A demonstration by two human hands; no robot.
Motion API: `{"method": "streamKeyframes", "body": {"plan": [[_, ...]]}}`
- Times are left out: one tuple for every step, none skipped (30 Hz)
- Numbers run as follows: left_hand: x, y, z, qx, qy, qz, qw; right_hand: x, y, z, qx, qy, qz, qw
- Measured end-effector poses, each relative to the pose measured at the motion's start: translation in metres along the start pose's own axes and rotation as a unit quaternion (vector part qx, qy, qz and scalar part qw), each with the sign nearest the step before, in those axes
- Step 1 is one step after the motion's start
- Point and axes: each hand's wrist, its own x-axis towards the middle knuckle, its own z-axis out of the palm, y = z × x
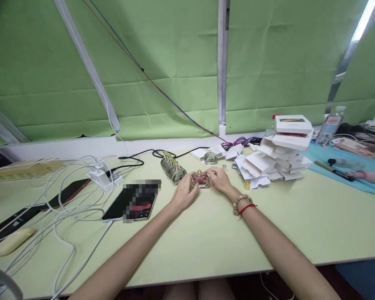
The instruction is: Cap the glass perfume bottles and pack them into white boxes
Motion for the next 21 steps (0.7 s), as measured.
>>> {"method": "streamKeyframes", "body": {"plan": [[0.0,0.001,-0.001,-0.003,0.0,-0.001,1.0,0.001,0.002,-0.003,-0.018,0.041,0.016,0.999],[0.0,0.001,-0.002,-0.006,0.001,-0.003,1.0,0.002,0.004,-0.007,-0.044,0.083,0.037,0.995],[0.0,0.002,-0.002,-0.009,0.003,-0.007,1.0,0.003,0.007,-0.011,-0.075,0.122,0.062,0.988],[0.0,0.002,-0.003,-0.011,0.003,-0.01,1.0,0.003,0.01,-0.015,-0.109,0.153,0.085,0.979],[0.0,0.003,-0.004,-0.011,0.002,-0.014,1.0,0.004,0.013,-0.018,-0.143,0.176,0.104,0.968],[0.0,0.003,-0.004,-0.01,-0.002,-0.017,1.0,0.004,0.015,-0.021,-0.173,0.189,0.115,0.96],[0.0,0.003,-0.004,-0.009,-0.006,-0.018,1.0,0.004,0.018,-0.024,-0.199,0.195,0.122,0.953],[0.0,0.003,-0.005,-0.008,-0.01,-0.018,1.0,0.004,0.019,-0.025,-0.218,0.197,0.122,0.948],[0.0,0.003,-0.005,-0.007,-0.014,-0.016,1.0,0.004,0.021,-0.026,-0.234,0.195,0.116,0.945],[0.0,0.003,-0.005,-0.007,-0.017,-0.013,1.0,0.003,0.022,-0.026,-0.248,0.191,0.108,0.944],[0.0,0.003,-0.005,-0.007,-0.02,-0.009,1.0,0.003,0.022,-0.025,-0.261,0.185,0.098,0.942],[0.0,0.003,-0.004,-0.006,-0.022,-0.005,1.0,0.003,0.023,-0.024,-0.274,0.175,0.089,0.942],[0.0,0.002,-0.004,-0.004,-0.024,-0.001,1.0,0.003,0.024,-0.022,-0.287,0.16,0.08,0.941],[0.001,0.002,-0.004,0.0,-0.027,0.002,1.0,0.003,0.025,-0.021,-0.299,0.141,0.073,0.941],[0.001,0.001,-0.003,0.005,-0.031,0.004,1.0,0.003,0.026,-0.02,-0.31,0.123,0.068,0.94],[0.001,0.001,-0.003,0.012,-0.034,0.004,0.999,0.003,0.027,-0.02,-0.32,0.108,0.064,0.939],[0.001,0.0,-0.003,0.017,-0.035,0.005,0.999,0.003,0.028,-0.019,-0.328,0.097,0.059,0.938],[0.001,0.0,-0.002,0.02,-0.035,0.005,0.999,0.003,0.029,-0.019,-0.334,0.092,0.055,0.937],[0.001,0.0,-0.002,0.019,-0.035,0.007,0.999,0.003,0.029,-0.019,-0.336,0.087,0.054,0.936],[0.001,0.0,-0.002,0.015,-0.033,0.01,0.999,0.003,0.029,-0.019,-0.337,0.081,0.054,0.937],[0.001,0.0,-0.002,0.01,-0.03,0.013,0.999,0.003,0.027,-0.019,-0.336,0.07,0.054,0.938]]}}
